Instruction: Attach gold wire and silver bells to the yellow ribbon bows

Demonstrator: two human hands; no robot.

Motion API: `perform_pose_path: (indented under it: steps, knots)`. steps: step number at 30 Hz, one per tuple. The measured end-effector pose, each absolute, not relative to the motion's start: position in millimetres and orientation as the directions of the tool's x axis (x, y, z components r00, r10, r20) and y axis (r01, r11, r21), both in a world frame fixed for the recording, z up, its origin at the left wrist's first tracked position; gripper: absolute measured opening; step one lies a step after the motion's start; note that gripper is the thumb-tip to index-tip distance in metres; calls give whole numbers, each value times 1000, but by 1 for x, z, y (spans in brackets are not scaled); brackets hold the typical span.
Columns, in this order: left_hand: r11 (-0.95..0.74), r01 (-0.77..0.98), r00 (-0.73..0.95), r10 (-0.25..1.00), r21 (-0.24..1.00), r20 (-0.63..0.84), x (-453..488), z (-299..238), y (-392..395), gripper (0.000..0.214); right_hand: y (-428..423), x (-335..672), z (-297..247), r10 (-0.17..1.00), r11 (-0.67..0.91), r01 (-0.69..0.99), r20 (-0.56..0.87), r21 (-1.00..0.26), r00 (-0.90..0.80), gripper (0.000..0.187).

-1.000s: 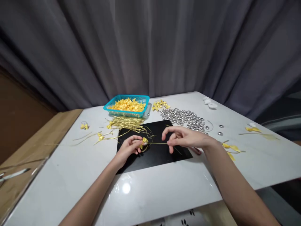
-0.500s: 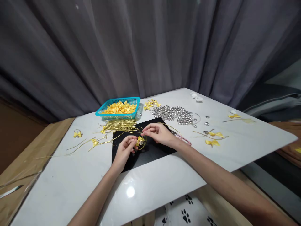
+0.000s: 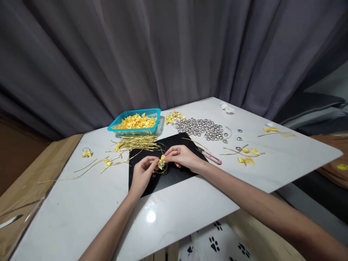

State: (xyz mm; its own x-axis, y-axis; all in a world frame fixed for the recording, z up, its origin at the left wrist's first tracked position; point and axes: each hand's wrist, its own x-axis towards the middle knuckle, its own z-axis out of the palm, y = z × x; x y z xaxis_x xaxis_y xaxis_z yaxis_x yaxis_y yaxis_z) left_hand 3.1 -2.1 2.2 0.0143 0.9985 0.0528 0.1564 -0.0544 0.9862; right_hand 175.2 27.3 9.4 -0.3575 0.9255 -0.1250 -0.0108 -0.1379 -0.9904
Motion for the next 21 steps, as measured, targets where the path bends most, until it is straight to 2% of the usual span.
perform_pose_path:
  steps: [4,8,15,21]
  knots:
    - [75,34,31,997,997,-76,4,4,-1,37,27,174,10,938,-125,-17,-113,-992,-329,16]
    - [128,-64,8,992,990,-127,0,2,3,34,29,177,10,951,-73,7,-72,-997,-301,18]
    - [141,-84,86,987,986,-134,4,2,-2,34,28,178,13,943,-75,-9,-68,-997,-325,19]
    - [139,-157,96,988,978,-124,5,2,-2,31,27,177,16,965,-96,-43,-83,-994,-249,19]
